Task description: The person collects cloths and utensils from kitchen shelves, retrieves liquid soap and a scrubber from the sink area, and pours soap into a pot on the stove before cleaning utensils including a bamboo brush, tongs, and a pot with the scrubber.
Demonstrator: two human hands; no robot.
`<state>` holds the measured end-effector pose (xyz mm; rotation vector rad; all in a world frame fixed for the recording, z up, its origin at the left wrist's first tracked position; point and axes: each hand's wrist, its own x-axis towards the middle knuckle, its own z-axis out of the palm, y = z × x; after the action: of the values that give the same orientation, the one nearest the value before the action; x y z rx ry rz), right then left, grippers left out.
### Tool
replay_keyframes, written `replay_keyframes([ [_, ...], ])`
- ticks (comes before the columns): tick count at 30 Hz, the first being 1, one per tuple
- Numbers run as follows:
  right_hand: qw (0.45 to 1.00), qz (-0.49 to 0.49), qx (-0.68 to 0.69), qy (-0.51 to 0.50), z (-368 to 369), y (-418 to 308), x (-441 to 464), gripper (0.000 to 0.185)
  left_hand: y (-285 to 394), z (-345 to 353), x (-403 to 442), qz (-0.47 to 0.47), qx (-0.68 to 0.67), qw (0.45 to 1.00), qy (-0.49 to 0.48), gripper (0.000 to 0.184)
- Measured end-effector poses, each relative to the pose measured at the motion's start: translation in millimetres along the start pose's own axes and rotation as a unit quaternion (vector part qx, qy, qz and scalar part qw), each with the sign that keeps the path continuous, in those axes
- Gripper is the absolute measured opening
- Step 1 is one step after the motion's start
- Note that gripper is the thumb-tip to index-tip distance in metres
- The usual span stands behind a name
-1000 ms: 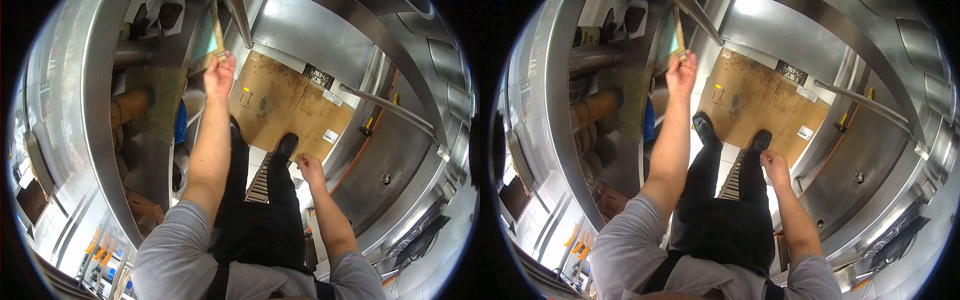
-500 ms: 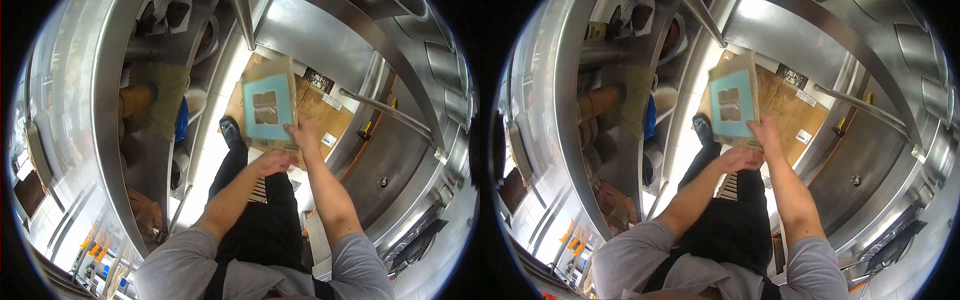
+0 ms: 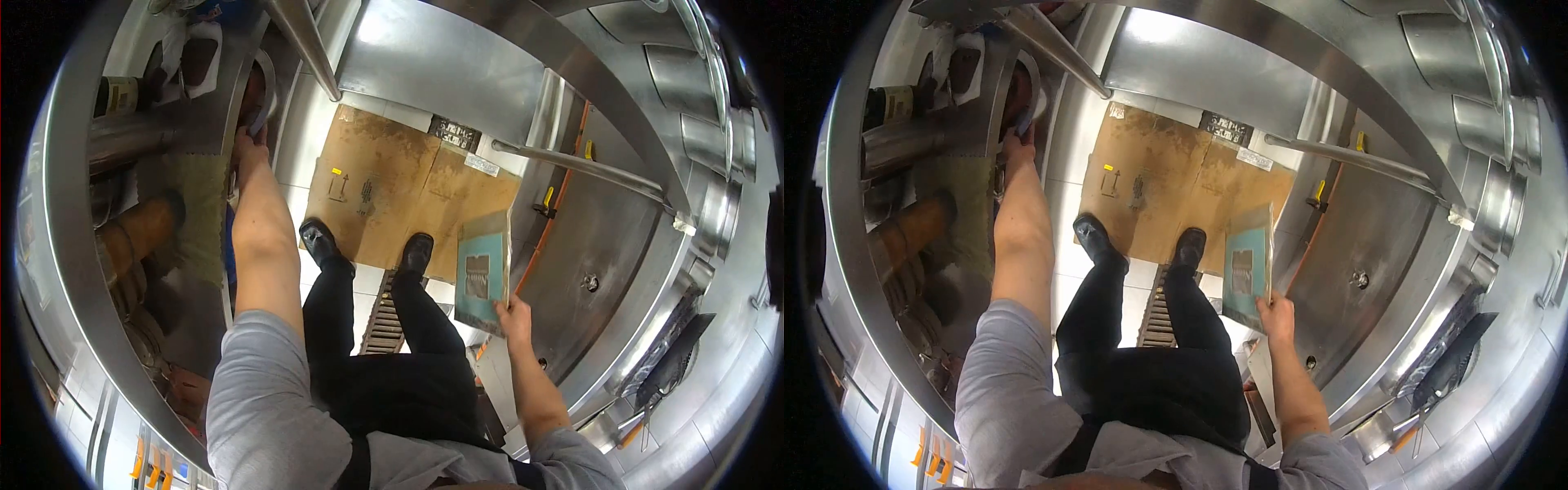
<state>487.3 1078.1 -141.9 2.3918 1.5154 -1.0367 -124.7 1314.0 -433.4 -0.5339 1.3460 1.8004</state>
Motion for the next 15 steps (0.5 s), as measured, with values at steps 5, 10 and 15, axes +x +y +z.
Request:
replay_keyframes([
  [5,0.999,0.031,0.027,-0.021,7.4,29.6,-44.1,0.025,-11.8,-44.0,-13.8,0.003,0.036,0.994,0.101,0.022],
  [10,0.999,0.017,-0.02,-0.033,-7.4,3.1,-59.9,0.027,-54.4,-75.4,-74.1,-0.049,0.045,0.997,0.048,0.011],
  [15,0.999,-0.009,-0.001,-0.039,-15.0,-1.3,-62.1,0.026,-80.7,-96.8,-207.9,-0.064,0.123,0.983,0.119,0.026],
])
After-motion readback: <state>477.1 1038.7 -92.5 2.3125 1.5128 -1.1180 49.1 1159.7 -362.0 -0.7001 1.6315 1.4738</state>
